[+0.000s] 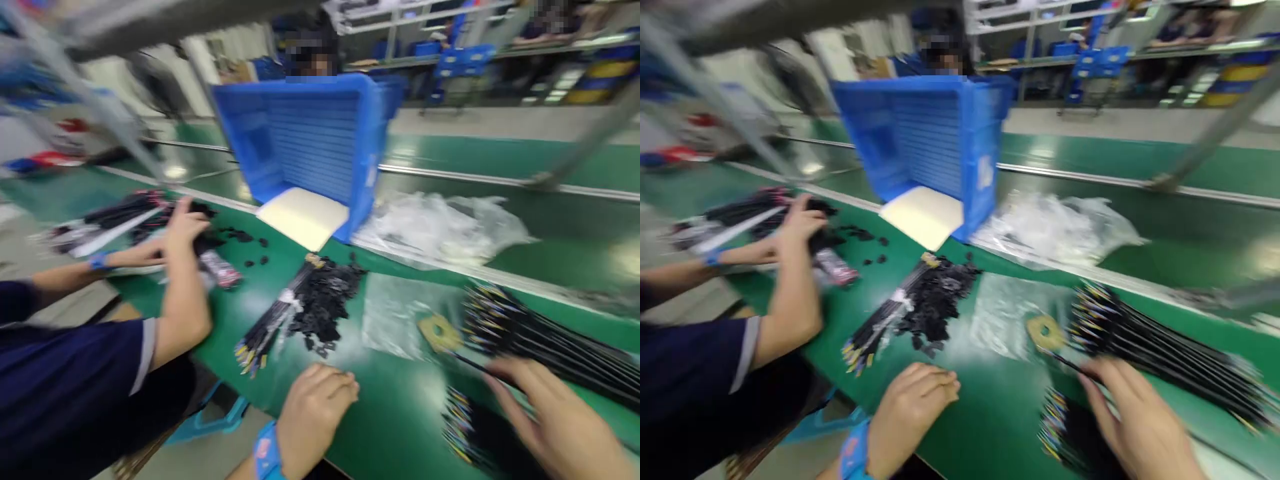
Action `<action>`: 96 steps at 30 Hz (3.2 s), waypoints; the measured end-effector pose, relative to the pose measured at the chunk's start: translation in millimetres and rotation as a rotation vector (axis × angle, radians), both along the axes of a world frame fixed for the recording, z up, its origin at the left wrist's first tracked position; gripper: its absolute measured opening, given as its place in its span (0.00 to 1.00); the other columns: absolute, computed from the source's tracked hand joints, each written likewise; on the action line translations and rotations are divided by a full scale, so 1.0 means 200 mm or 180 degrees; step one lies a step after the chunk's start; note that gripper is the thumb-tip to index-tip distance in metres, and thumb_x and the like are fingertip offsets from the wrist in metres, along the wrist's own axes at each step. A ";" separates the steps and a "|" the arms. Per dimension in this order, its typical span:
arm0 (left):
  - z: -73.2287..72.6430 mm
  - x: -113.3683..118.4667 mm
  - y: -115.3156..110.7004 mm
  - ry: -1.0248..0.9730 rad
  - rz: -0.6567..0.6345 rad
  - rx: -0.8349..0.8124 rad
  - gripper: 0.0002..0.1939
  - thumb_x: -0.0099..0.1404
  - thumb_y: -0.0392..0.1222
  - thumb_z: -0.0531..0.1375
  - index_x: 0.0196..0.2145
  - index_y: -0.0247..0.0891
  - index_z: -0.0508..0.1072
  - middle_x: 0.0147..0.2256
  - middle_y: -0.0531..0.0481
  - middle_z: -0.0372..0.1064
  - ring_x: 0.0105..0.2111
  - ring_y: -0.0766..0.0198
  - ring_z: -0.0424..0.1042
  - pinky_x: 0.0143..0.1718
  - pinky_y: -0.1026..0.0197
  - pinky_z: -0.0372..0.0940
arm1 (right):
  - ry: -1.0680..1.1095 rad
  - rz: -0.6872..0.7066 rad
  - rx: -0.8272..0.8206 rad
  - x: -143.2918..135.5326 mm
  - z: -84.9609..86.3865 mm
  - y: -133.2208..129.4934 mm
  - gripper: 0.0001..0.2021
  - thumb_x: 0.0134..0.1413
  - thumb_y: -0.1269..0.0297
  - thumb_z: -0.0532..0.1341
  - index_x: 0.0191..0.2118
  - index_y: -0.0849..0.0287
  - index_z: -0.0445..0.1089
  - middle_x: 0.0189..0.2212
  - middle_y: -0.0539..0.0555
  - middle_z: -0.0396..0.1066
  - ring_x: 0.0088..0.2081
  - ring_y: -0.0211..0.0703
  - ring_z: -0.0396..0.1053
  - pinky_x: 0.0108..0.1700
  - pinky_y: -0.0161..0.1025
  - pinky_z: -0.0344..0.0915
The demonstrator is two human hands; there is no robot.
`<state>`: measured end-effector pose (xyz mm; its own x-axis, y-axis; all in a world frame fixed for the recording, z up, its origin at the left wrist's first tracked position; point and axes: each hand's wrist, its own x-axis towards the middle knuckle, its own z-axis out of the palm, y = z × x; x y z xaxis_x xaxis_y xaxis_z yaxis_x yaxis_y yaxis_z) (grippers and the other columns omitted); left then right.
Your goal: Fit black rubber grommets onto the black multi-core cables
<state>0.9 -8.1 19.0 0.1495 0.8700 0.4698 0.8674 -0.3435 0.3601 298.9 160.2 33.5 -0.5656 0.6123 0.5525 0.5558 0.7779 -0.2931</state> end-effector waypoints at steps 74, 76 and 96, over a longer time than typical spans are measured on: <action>0.09 0.21 0.41 -0.3734 0.0196 -0.2721 0.12 0.56 0.49 0.75 0.35 0.40 0.85 0.26 0.47 0.80 0.28 0.56 0.82 0.32 0.59 0.79 | -0.0315 0.0554 0.0661 -0.06 0.18 -0.23 0.11 0.67 0.74 0.60 0.49 0.65 0.78 0.37 0.55 0.81 0.35 0.40 0.75 0.30 0.37 0.69; 0.09 0.21 0.40 -0.3365 0.0157 -0.2283 0.09 0.56 0.47 0.75 0.33 0.42 0.85 0.28 0.47 0.82 0.28 0.56 0.81 0.29 0.60 0.78 | -0.0179 0.0537 0.0471 -0.06 0.17 -0.23 0.10 0.66 0.74 0.62 0.50 0.67 0.77 0.37 0.56 0.80 0.34 0.40 0.75 0.31 0.37 0.71; 0.13 0.25 0.41 -0.2176 -0.0791 -0.0938 0.05 0.61 0.37 0.72 0.36 0.45 0.84 0.32 0.52 0.84 0.31 0.60 0.83 0.33 0.65 0.78 | 0.0247 0.0515 -0.0453 -0.14 0.12 -0.25 0.10 0.73 0.68 0.57 0.42 0.64 0.75 0.28 0.50 0.73 0.26 0.36 0.68 0.30 0.35 0.68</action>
